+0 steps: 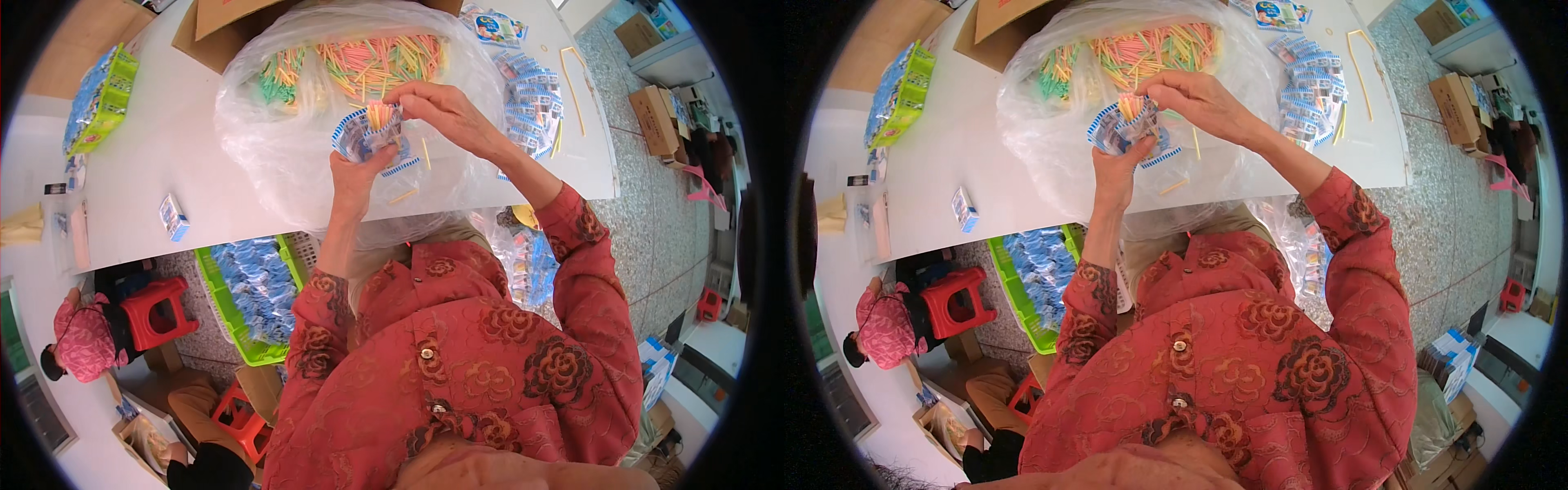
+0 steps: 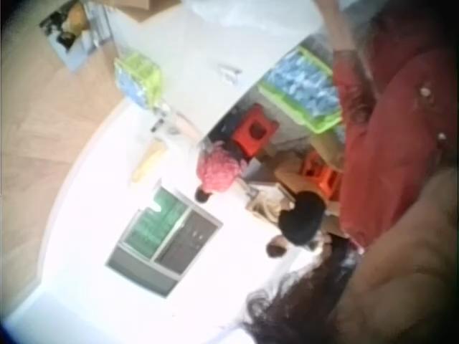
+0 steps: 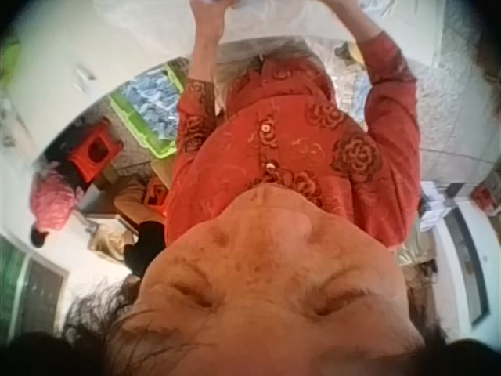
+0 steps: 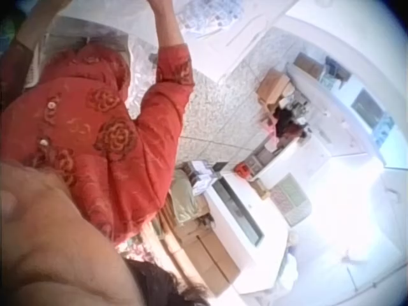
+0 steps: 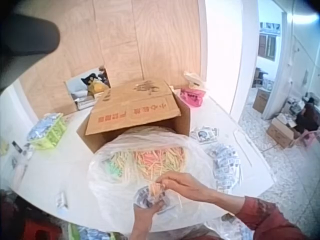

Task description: The person is packing small yellow and pink plastic sticks into individual blue plastic bags at a workbench.

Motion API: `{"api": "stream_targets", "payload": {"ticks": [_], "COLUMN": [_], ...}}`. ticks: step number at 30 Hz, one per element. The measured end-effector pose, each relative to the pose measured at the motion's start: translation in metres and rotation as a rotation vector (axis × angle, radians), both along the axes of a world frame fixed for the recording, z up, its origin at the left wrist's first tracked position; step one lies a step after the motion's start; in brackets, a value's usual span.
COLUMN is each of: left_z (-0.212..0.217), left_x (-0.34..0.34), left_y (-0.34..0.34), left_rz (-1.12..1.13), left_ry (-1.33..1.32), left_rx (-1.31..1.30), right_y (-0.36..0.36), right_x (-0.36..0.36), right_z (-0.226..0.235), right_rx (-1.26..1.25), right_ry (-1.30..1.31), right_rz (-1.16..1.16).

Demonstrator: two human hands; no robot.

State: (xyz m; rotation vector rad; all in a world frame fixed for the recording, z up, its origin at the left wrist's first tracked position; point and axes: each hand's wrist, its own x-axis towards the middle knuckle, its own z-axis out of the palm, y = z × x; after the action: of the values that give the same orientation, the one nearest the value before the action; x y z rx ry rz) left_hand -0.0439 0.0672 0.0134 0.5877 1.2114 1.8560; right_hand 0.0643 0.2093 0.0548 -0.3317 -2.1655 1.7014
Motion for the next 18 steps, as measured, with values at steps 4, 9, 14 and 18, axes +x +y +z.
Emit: {"api": "stream_targets", "payload": {"ticks": [4, 9, 14, 18], "left_z": [0.001, 0.000, -0.005, 0.003], "left_x": [-0.002, -0.003, -0.007, -0.001], "left_y": [-0.002, -0.012, -0.017, -0.018], "left_rz": [-0.020, 0.016, 0.075, 0.048], "left_ry": [0.034, -0.048, -0.119, -0.062], "left_rx": [-0.032, 0.011, 0.015, 0.014], "right_y": [0.000, 0.001, 0.008, 0.017], "right_x": [0.003, 0.016, 0.032, 0.057], "right_z": [-0.007, 0.011, -0.003, -0.004], "right_rx": [0.042, -0.062, -0.071, -0.128], "right_ry": [0.047, 0.063, 0.131, 0.151], "right_rz": [0.009, -0.050, -0.160, -0.232]}}
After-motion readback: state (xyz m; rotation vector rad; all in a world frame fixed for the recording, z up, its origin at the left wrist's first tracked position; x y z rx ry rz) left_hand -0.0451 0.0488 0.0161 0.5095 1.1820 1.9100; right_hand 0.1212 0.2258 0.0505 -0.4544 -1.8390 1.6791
